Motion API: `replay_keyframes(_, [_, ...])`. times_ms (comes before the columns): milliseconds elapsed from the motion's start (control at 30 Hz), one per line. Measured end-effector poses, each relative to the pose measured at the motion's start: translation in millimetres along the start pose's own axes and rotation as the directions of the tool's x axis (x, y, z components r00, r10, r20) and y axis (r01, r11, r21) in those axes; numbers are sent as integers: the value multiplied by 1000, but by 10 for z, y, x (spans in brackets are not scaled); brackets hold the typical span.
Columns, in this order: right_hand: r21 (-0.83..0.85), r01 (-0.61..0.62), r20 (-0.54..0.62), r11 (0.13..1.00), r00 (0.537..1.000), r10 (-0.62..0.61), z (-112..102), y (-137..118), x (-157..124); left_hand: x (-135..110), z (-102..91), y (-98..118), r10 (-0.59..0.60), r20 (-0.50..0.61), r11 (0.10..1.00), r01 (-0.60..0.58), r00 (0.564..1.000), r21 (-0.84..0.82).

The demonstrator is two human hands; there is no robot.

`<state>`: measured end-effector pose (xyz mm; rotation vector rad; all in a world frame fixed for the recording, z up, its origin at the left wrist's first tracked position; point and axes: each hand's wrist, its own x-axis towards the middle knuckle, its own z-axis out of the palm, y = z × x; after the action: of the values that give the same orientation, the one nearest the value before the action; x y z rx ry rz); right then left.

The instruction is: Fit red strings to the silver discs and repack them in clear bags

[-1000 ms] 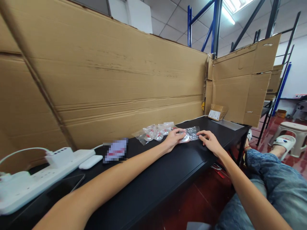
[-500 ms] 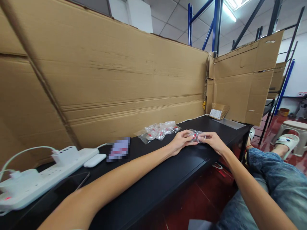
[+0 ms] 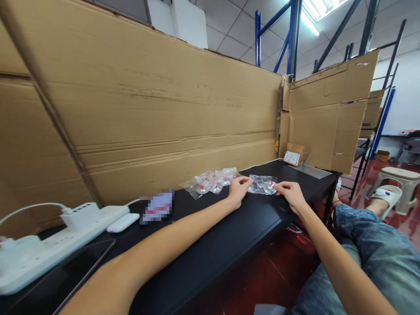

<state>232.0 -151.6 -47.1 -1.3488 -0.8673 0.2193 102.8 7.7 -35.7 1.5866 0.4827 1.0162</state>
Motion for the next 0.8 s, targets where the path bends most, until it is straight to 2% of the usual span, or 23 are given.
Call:
replay_keyframes(67, [37, -18, -52, 999, 998, 20, 0, 45, 23, 88, -37, -47, -40, -82, 999, 42, 996, 22])
replay_keyframes(133, [113, -53, -89, 992, 994, 63, 4, 82, 40, 155, -69, -72, -78, -106, 997, 80, 991, 16])
replay_keyframes(267, [214, -115, -104, 970, 985, 140, 26, 99, 37, 219, -113, -59, -148, -36, 989, 148, 988, 11])
replay_keyframes(367, [189, -132, -69, 973, 987, 148, 49, 66, 15, 237, -149, -35, -178, 18, 982, 177, 984, 59])
replay_keyframes(500, [98, -126, -23, 987, 991, 128, 70, 27, 4, 255, -202, -31, -157, -24, 971, 159, 987, 179])
replay_keyframes(533, [74, -123, -18, 990, 992, 124, 71, 25, 6, 248, -209, -28, -110, -51, 960, 120, 993, 251])
replay_keyframes(600, [31, -117, -7, 993, 993, 118, 67, 29, 13, 204, -205, -2, 75, -96, 900, -26, 993, 435])
replay_keyframes(667, [-13, -107, 5, 994, 994, 107, 58, 40, 19, 108, -176, 60, 316, -55, 781, -227, 947, 582])
replay_keyframes(733, [-64, -86, 26, 994, 996, 87, 47, 53, 21, -31, -126, 154, 473, 112, 674, -441, 874, 592])
replay_keyframes(800, [-123, -62, 54, 991, 996, 69, 38, 62, 18, -181, -70, 255, 508, 375, 610, -631, 775, 479])
